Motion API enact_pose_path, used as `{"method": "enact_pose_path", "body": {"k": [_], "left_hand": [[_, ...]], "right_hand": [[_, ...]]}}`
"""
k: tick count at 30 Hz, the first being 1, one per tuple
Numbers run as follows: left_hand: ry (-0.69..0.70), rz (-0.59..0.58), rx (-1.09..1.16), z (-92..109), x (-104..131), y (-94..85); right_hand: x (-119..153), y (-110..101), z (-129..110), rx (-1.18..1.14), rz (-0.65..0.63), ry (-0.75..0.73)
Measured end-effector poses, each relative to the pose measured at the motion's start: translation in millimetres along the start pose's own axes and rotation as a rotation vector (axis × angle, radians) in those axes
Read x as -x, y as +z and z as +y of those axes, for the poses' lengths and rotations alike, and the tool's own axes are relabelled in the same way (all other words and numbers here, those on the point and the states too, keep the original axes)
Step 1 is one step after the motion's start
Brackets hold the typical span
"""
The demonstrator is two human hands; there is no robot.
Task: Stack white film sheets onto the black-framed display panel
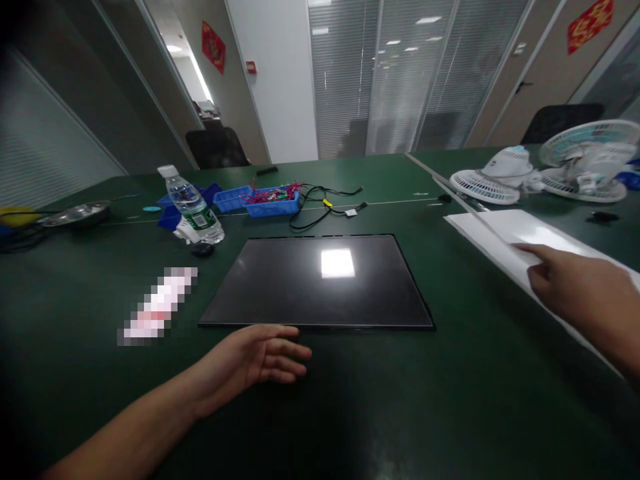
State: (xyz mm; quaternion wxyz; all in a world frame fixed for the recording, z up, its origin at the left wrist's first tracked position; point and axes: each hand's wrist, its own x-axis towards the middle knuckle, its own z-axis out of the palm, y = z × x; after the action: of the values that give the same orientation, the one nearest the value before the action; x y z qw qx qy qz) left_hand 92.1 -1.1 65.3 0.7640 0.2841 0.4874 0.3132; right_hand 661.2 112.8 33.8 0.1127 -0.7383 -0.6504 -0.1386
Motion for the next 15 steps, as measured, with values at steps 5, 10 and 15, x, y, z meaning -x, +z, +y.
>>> {"method": "enact_pose_path", "body": {"k": [5,10,15], "left_hand": [[0.39,0.214,-0.73,46.1,-10.9,-56.1],[0.724,0.782,-1.159,70.7,-53.3,-133.6],[0.777,0.715,-1.202,54.4,-72.6,-167.4]], "right_hand": [[19.8,-37.6,-127.8,-0.153,0.153,-0.351],[23.0,-18.5,-222.2,-0.25,0.184,-0.68],[28.7,11.9,-258.2,-0.251,0.135,-0.762]]}}
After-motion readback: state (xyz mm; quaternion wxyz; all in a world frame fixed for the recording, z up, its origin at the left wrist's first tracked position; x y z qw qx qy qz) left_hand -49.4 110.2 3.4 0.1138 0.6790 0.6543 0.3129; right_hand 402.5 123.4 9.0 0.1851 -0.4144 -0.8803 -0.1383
